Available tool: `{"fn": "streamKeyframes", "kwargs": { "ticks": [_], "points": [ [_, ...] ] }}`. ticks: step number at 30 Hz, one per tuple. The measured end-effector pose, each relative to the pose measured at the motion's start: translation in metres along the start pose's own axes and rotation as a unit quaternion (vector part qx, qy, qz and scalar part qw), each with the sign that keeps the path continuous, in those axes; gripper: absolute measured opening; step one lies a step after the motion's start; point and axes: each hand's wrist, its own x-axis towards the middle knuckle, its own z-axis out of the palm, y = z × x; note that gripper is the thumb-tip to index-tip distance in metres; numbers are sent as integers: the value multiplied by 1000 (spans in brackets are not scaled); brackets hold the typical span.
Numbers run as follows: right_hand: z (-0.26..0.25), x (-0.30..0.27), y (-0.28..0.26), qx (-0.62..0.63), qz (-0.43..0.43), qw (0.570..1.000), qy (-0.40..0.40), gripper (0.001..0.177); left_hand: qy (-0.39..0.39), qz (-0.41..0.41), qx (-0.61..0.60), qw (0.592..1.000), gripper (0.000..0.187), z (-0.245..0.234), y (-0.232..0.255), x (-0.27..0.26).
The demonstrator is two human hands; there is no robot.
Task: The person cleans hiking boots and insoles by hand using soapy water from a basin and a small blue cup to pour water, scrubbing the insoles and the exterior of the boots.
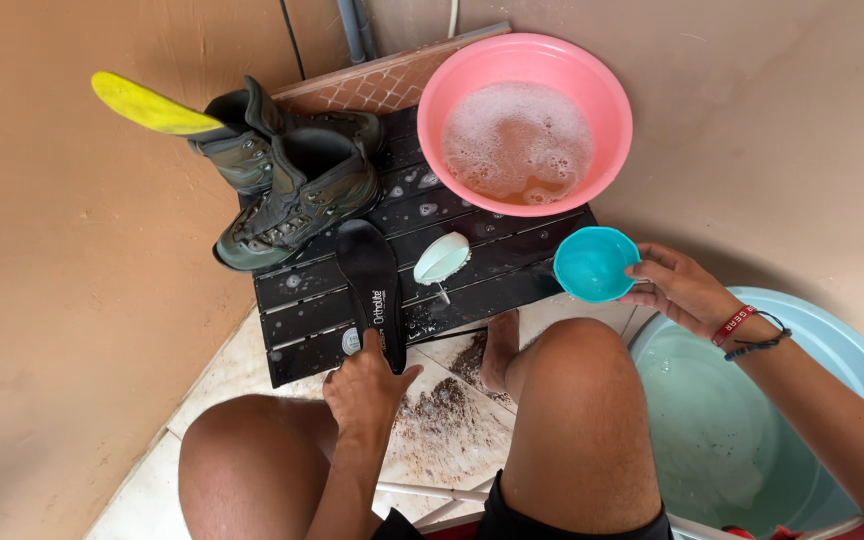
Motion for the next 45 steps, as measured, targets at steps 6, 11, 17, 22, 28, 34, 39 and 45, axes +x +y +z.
{"fn": "streamKeyframes", "kwargs": {
  "ticks": [6, 11, 17, 22, 28, 34, 39, 45],
  "points": [
    [25, -2, -8, -11, -44, 999, -18, 39, -17, 56, 5, 998, 40, -2, -3, 2],
    [55, -7, -23, -65, -24, 997, -26, 48, -41, 42, 0, 998, 39, -68, -4, -6],
    [77, 7, -22, -104, -11, 992, -69, 55, 30, 58, -107, 992, 25, -98, -32, 7],
    [100, 7, -34, -132, -2, 987, -89, 55, 53, 57, -144, 986, 22, -115, -33, 18],
    [140, -10, -57, -179, 21, 976, -120, 57, 79, 63, -185, 978, 21, -139, -22, 28],
    [189, -31, -72, -186, 40, 973, -128, 56, 55, 65, -226, 970, 19, -145, -16, 35],
    [206, -21, -68, -166, 57, 975, -140, 48, 39, 63, -238, 968, 20, -124, -19, 28],
    [231, -17, -83, -113, -5, 982, -149, 11, -131, 50, -172, 975, 42, -110, -12, 14]
  ]
}}
